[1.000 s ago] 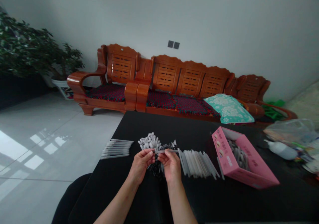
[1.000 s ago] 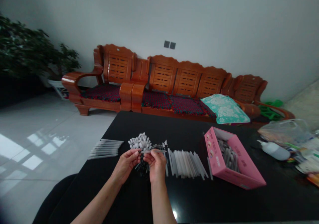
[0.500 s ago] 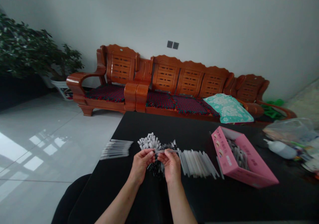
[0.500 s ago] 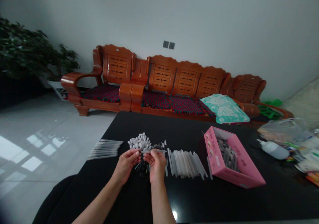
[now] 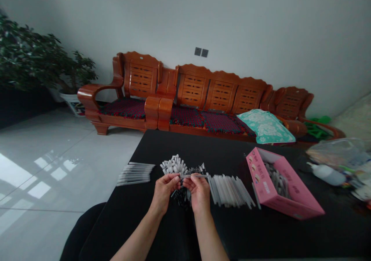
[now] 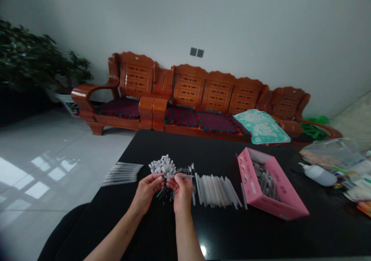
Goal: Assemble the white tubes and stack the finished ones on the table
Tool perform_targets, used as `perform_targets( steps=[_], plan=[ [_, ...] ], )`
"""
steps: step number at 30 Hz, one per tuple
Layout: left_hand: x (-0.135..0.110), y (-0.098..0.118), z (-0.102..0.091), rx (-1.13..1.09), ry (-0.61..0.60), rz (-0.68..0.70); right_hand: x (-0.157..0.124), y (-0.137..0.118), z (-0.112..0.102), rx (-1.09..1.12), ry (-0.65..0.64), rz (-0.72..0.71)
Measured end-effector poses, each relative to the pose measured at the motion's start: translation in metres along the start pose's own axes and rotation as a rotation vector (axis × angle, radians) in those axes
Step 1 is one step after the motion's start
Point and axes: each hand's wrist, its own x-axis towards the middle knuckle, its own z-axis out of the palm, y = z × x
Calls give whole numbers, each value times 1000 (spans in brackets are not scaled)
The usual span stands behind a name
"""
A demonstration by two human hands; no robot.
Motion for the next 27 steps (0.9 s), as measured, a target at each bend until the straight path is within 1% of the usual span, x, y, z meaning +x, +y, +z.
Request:
perform_targets(
  steps=[7, 12, 14, 21, 25, 27],
  plan=[
    [9, 2, -5, 70, 16, -11, 5, 1, 2, 1, 14, 5],
    [17, 2, -7, 278, 20, 29, 7, 1, 3, -16, -3, -10],
    [17, 4, -5, 316, 9, 61, 7, 2, 3, -32, -1, -14],
    [12, 12, 1, 291, 5, 120, 8, 3, 2, -55, 24, -17],
    [14, 11, -1, 241, -43, 120, 9, 3, 1, -50, 28, -10],
    [16, 8, -4, 255, -37, 110, 9, 3, 1, -49, 30, -9]
  ],
)
